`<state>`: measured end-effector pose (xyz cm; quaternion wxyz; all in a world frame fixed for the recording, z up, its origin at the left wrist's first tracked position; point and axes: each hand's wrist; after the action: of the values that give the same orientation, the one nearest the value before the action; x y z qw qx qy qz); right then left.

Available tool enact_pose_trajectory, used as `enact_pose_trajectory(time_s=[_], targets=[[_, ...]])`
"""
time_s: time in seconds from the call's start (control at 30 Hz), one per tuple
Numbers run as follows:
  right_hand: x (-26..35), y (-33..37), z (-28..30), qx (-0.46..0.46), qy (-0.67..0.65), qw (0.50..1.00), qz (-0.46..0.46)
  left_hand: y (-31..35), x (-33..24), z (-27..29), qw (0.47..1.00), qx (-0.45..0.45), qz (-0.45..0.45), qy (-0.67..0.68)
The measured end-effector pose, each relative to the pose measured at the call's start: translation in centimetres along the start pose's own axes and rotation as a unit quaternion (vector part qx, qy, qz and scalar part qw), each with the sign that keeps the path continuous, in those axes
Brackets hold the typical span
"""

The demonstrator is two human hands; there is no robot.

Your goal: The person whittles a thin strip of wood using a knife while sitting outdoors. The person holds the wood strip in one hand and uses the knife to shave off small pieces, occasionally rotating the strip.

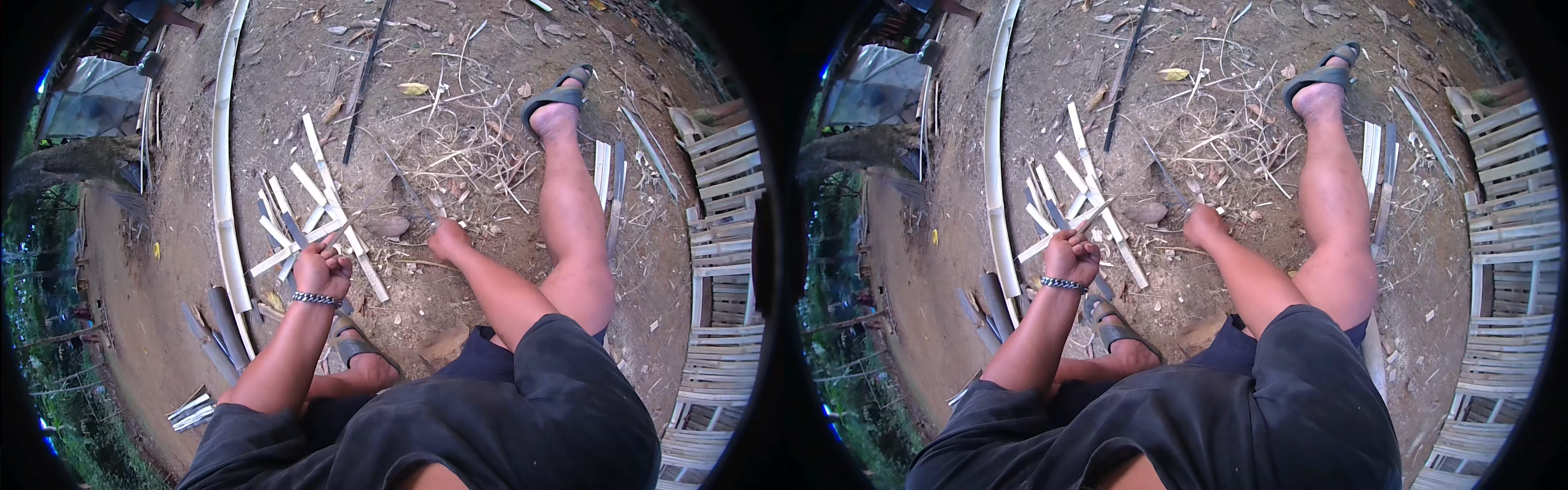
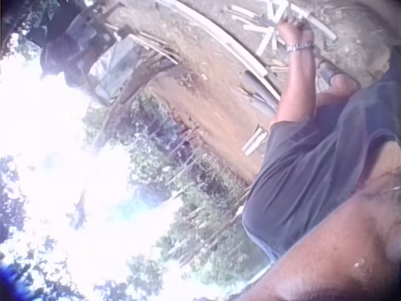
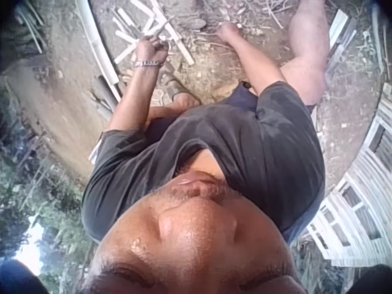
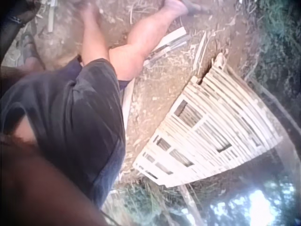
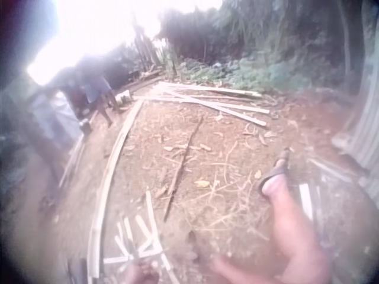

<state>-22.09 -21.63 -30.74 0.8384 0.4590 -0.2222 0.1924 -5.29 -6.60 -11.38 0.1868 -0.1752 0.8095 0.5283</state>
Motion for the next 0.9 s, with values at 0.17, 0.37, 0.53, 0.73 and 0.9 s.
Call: enact_pose_trajectory(time_s=[0.17,0.37,0.53,0.73,0.9], targets=[[-0.8,-1.3,-0.4,0.013,-0.044,0.999,0.013,0.4,-1.0,-0.2,0.998,0.021,0.008,-0.066],[-0.6,-0.6,-0.1,0.041,-0.02,0.999,-0.011,2.0,-4.6,1.3,0.956,0.101,-0.181,-0.21],[0.6,1.3,0.7,0.031,-0.014,0.999,0.029,5.9,-0.4,-3.2,0.833,0.214,-0.275,-0.43],[0.6,2.8,0.8,0.048,0.016,0.998,0.044,10.2,2.8,-7.8,0.653,0.277,-0.358,-0.607],[-1.0,4.8,1.1,0.087,0.037,0.994,0.046,10.3,4.9,-9.4,0.478,0.323,-0.52,-0.63]])
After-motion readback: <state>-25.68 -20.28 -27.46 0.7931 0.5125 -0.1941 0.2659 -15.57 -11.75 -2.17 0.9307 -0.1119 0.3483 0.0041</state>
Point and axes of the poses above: each hand's wrist, its own y-axis away from the middle knuckle, its own z-axis out of the back of the hand, x = y × z, and after that the axes turned 8 degrees about x, right-handed
